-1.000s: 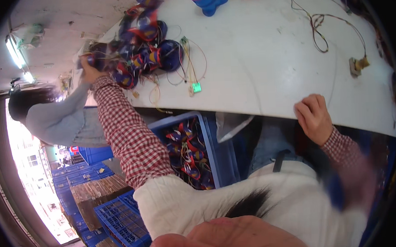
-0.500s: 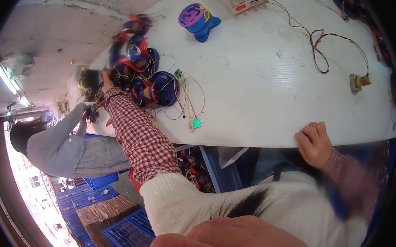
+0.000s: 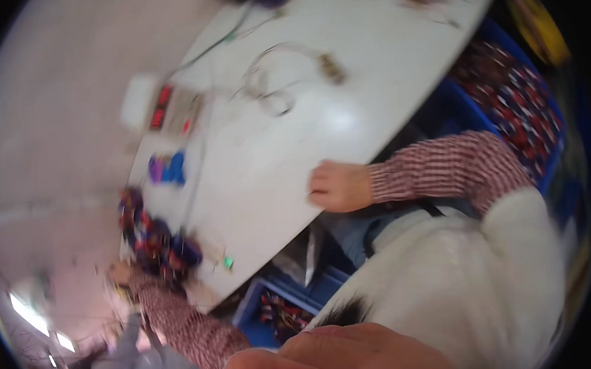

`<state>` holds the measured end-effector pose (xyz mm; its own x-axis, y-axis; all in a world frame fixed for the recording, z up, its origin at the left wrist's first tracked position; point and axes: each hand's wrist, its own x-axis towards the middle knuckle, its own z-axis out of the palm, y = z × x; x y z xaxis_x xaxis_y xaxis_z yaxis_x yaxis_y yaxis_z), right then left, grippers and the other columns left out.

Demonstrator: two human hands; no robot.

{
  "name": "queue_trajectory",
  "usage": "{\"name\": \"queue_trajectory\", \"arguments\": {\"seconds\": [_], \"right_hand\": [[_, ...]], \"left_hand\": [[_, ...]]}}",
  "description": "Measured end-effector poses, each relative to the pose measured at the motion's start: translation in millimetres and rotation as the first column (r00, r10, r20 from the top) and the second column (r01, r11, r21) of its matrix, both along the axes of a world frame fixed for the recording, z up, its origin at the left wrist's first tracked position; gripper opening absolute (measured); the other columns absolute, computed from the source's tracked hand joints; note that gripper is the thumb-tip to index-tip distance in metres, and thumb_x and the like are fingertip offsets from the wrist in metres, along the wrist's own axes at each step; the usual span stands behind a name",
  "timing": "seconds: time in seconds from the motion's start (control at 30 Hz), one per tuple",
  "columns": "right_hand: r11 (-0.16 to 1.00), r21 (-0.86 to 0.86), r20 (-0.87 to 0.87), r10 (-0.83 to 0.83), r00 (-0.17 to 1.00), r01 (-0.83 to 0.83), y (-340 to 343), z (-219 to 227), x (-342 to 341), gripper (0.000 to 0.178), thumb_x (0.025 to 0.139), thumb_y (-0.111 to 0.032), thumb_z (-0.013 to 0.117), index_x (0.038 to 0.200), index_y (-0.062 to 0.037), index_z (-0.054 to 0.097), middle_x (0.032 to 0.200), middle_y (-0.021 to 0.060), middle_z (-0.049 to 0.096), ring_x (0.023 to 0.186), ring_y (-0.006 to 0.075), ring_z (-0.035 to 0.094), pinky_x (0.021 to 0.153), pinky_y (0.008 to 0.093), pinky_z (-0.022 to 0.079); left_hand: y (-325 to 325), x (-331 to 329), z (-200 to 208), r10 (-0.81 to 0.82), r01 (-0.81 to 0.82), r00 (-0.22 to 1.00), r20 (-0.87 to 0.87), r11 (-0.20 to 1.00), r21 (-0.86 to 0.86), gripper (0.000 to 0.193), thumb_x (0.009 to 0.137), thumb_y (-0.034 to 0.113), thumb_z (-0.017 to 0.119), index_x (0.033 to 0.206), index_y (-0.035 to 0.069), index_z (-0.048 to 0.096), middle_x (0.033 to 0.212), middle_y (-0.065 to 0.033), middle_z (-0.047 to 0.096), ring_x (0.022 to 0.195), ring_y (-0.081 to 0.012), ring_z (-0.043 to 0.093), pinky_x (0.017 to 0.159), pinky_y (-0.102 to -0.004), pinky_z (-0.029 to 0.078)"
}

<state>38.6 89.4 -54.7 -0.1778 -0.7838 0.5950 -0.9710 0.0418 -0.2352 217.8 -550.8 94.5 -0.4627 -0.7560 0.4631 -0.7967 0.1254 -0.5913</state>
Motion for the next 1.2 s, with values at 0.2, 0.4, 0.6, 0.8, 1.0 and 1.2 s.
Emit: {"name": "queue_trajectory", "arguments": {"seconds": [0.2,0.4,0.6,0.8,1.0,1.2], "right_hand": [[0.923,-0.385,0.352,0.158,0.923,-0.012,25,-16,-2,0.018,0.077,-0.006,0.063,0.095,-0.0033,0.059,0.089,0.0096,0.052,0.078,0.0228,0.052,0.069,0.0289,0.048],[0.798,-0.29,0.59,-0.286,0.755,0.529,156,7,-71,0.016,0.081,-0.004,0.06,0.096,-0.002,0.059,0.084,0.006,0.054,0.067,0.0149,0.048,0.061,0.0238,0.043],[0.438,-0.359,0.746,-0.396,0.536,0.824,284,-11,-144,0.015,0.088,-0.009,0.056,0.102,-0.0034,0.061,0.084,-0.0008,0.057,0.068,0.0067,0.047,0.062,0.0191,0.039],[0.274,-0.154,0.813,-0.51,0.279,0.949,352,-2,-212,0.022,0.09,-0.021,0.057,0.103,-0.0047,0.061,0.088,-0.0001,0.061,0.073,0.0071,0.053,0.067,0.017,0.042],[0.402,0.131,0.889,-0.452,0.071,0.906,361,-16,-242,0.025,0.088,-0.025,0.058,0.1,-0.003,0.06,0.086,0.0049,0.063,0.073,0.0118,0.06,0.064,0.0214,0.051],[0.537,0.254,0.912,-0.411,-0.014,0.804,349,-22,-237,0.03,0.086,-0.03,0.061,0.09,-0.0003,0.061,0.078,0.0105,0.061,0.053,0.0147,0.056,0.045,0.0223,0.047]], "left_hand": [[350,-177,10,-0.141,0.985,0.146,-0.979,-0.067,0.157,0.024,0.088,0.008,0.056,0.11,-0.001,0.057,0.091,-0.0094,0.062,0.074,-0.0135,0.058,0.065,-0.0227,0.05],[541,-296,-25,-0.402,0.751,0.185,-0.897,-0.531,0.393,0.022,0.085,0.012,0.061,0.103,0.0,0.061,0.084,-0.0086,0.063,0.072,-0.0146,0.056,0.067,-0.0257,0.048],[686,-428,-65,-0.573,0.552,0.133,-0.809,-0.635,0.541,0.042,0.081,0.035,0.064,0.104,0.0,0.063,0.091,-0.0129,0.065,0.078,-0.0233,0.061,0.072,-0.0313,0.05],[809,-475,-109,-0.793,0.738,-0.18,-0.583,-0.5,0.452,0.075,0.069,0.045,0.072,0.129,0.006,0.048,0.129,-0.0171,0.045,0.112,-0.0313,0.049,0.087,-0.0391,0.046],[824,-477,-127,-0.869,0.6,-0.373,-0.326,-0.494,0.629,0.08,0.059,0.035,0.08,0.128,0.011,0.047,0.119,-0.0184,0.045,0.11,-0.0363,0.045,0.09,-0.0392,0.046],[788,-411,-131,-0.874,0.649,-0.302,-0.381,-0.481,0.589,0.068,0.062,0.029,0.079,0.119,0.004,0.05,0.113,-0.0178,0.045,0.103,-0.0323,0.045,0.086,-0.0384,0.046]]}}
